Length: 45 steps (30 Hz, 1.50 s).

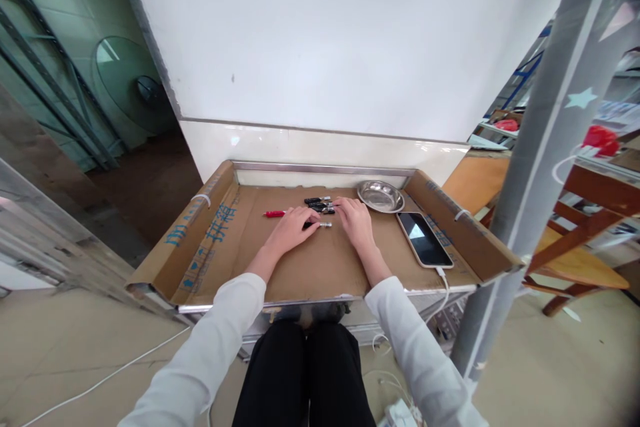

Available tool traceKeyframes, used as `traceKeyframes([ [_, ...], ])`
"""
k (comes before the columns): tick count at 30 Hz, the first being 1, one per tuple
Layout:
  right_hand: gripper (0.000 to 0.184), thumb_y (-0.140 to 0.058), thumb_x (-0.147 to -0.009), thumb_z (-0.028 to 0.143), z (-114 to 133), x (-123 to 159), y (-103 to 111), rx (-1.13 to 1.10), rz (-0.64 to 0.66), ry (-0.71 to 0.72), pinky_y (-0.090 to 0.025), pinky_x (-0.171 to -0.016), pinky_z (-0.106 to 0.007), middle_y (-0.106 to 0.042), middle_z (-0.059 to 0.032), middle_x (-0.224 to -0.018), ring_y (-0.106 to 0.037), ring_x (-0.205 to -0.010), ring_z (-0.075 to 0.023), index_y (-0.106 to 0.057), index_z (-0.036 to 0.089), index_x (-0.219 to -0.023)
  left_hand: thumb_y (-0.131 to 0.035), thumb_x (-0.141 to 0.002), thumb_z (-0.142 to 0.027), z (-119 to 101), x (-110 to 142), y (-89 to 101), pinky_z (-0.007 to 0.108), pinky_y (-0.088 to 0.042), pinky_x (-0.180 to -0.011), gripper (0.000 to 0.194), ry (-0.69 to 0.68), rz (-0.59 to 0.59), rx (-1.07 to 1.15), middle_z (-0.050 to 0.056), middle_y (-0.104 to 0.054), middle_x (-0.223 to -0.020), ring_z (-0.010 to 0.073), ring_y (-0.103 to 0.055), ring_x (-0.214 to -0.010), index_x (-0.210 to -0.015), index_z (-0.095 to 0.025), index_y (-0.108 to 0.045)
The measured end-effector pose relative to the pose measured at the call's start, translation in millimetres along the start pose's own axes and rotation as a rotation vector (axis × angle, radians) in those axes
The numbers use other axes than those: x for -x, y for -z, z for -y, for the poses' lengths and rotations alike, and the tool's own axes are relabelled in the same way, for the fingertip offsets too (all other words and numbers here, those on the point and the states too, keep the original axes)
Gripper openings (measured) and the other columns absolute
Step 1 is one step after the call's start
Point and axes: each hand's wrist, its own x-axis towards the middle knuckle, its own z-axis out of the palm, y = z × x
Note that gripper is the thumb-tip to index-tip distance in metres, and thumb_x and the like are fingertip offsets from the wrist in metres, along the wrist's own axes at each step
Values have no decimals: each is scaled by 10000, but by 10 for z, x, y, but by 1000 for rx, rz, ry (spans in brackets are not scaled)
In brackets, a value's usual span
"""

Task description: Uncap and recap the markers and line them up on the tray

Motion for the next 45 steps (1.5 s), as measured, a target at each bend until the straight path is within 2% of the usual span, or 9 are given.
traceKeyframes([
  [5,245,-383,-925,271,-21,3,0,-12,-4,-21,-358,-824,-341,-634,-50,-1103,-529,-918,-218,-622,228,-959,-516,-841,-426,-17,-4,14,363,-342,-878,240,-3,30,-22,24,-605,-1013,193,-540,-949,-931,-232,-624],
  [9,224,-403,-922,266,-45,15,-25,11,42,-37,-348,-776,-326,-663,-37,-1035,-522,-839,-209,-624,240,-944,-506,-844,-460,-6,-7,20,344,-330,-855,275,-49,71,-26,9,-629,-921,179,-541,-907,-807,-214,-622],
  [13,201,-420,-921,282,-50,24,-50,20,89,-9,-326,-734,-314,-681,-27,-967,-521,-821,-202,-614,250,-959,-493,-857,-447,8,-7,24,338,-354,-831,249,33,22,11,-5,-640,-843,168,-569,-829,-858,-205,-553],
  [17,199,-424,-921,298,-40,19,-54,15,109,34,-322,-722,-309,-679,-27,-969,-520,-825,-200,-612,248,-965,-483,-870,-413,30,-10,11,334,-391,-831,208,118,-25,82,-4,-653,-878,168,-596,-833,-940,-221,-518],
  [32,223,-407,-924,311,17,16,-71,-32,84,-14,-376,-772,-311,-675,-39,-956,-540,-839,-200,-616,249,-974,-468,-882,-350,14,-1,22,326,-423,-819,176,77,-88,42,26,-644,-912,174,-593,-865,-954,-210,-545],
  [36,218,-410,-918,284,77,23,-73,-93,131,41,-406,-807,-317,-672,-46,-987,-573,-888,-197,-601,248,-1018,-460,-886,-357,17,2,31,327,-413,-812,188,72,-95,6,34,-648,-935,183,-592,-893,-959,-208,-549],
  [39,342,-397,-901,225,157,47,-73,-243,178,76,-430,-861,-308,-614,-48,-1168,-577,-1010,-175,-466,255,-1235,-444,-895,-356,15,10,37,322,-407,-802,200,67,-97,-25,39,-650,-954,185,-589,-902,-977,-207,-547],
  [43,657,-401,-845,172,202,68,-57,-346,232,72,-447,-883,-318,-496,-70,-1331,-547,-1089,-169,-113,248,-1431,-419,-908,-350,4,62,67,320,-384,-794,224,80,-147,-119,47,-648,-980,190,-575,-913,-1036,-218,-547],
  [45,651,-384,-831,145,168,61,-50,-323,210,79,-430,-912,-333,-486,-69,-1337,-519,-1117,-178,-136,236,-1426,-423,-906,-355,7,107,100,329,-366,-790,222,123,-181,-178,43,-650,-977,200,-557,-908,-1034,-244,-565],
])
